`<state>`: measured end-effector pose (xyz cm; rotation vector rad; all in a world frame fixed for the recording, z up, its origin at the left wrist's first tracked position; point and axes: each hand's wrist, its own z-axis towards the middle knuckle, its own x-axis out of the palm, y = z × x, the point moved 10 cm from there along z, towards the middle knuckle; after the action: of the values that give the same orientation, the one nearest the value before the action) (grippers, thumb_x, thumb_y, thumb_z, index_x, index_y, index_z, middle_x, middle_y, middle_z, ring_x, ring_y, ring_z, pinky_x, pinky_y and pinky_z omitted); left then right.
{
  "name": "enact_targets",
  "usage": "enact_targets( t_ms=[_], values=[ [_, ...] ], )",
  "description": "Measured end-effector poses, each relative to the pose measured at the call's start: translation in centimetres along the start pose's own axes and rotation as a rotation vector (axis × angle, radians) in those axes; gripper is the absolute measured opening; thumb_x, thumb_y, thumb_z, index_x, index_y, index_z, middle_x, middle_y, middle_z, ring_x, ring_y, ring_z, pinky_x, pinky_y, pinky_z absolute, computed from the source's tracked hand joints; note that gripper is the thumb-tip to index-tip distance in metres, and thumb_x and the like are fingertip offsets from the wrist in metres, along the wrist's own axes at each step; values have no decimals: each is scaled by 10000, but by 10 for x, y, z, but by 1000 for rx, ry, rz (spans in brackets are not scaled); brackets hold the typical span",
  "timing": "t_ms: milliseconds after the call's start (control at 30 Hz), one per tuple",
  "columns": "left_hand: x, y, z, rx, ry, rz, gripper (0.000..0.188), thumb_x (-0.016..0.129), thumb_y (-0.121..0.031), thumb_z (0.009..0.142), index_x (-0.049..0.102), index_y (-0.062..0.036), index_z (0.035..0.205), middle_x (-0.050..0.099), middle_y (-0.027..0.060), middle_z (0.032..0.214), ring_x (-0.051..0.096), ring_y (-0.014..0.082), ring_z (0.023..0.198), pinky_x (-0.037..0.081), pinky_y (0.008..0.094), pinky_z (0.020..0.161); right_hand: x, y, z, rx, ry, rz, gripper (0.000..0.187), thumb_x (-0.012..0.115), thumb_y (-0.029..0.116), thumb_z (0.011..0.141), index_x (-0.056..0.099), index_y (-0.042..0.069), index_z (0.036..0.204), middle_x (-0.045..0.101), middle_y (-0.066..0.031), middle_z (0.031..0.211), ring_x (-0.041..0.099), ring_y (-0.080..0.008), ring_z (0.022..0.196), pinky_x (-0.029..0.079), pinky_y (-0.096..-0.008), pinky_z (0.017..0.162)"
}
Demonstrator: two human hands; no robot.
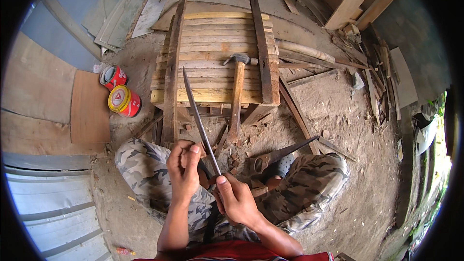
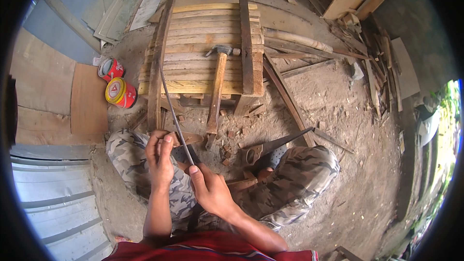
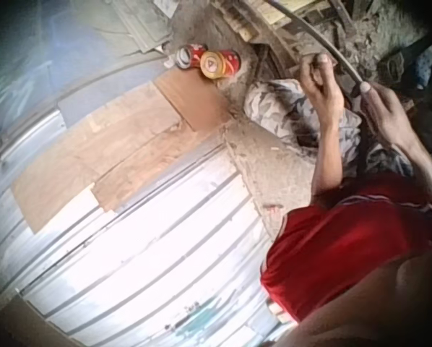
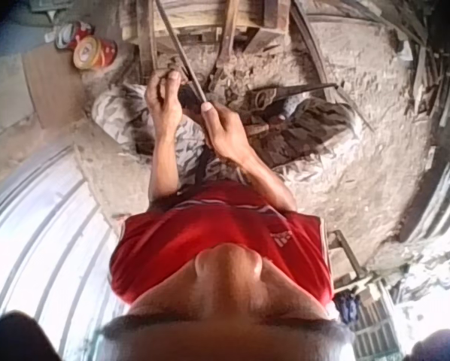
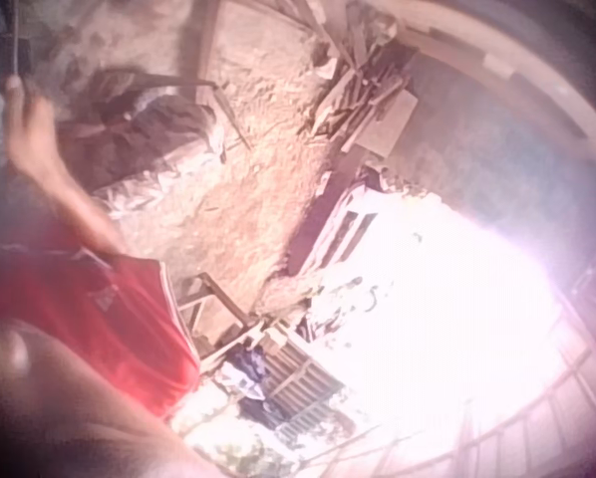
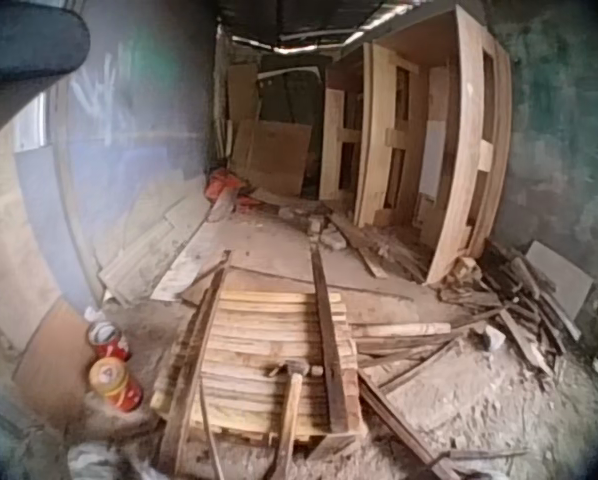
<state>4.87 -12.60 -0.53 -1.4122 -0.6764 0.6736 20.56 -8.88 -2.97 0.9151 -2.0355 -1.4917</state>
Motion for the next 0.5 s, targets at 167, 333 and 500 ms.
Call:
enact_targets(
  t_ms=[167,333,500],
  values=[
    [-6,-3,1,-9,-29,15,181,617,-171,999,566,-23,909,497,-47,761,409,40,696,327,209,618,-12,12,0,-87,-114,-48,401,447,329,1082,598,-43,1080,521,-5,567,511,-80,471,387,-264,445],
    [-5,-2,3,-23,-43,21,185,619,-174,999,565,-26,902,497,-48,763,408,41,698,331,211,622,-24,33,12,-85,-186,-22,338,618,295,1008,600,-25,1112,568,-37,584,562,-106,508,427,-287,482],
    [-2,-7,5,-13,-38,27,200,621,-184,998,562,-33,882,499,-43,760,412,46,698,338,220,631,-14,32,4,-82,-110,-104,290,665,247,970,623,5,1124,581,-100,568,603,-169,498,463,-329,512]
  ],
)
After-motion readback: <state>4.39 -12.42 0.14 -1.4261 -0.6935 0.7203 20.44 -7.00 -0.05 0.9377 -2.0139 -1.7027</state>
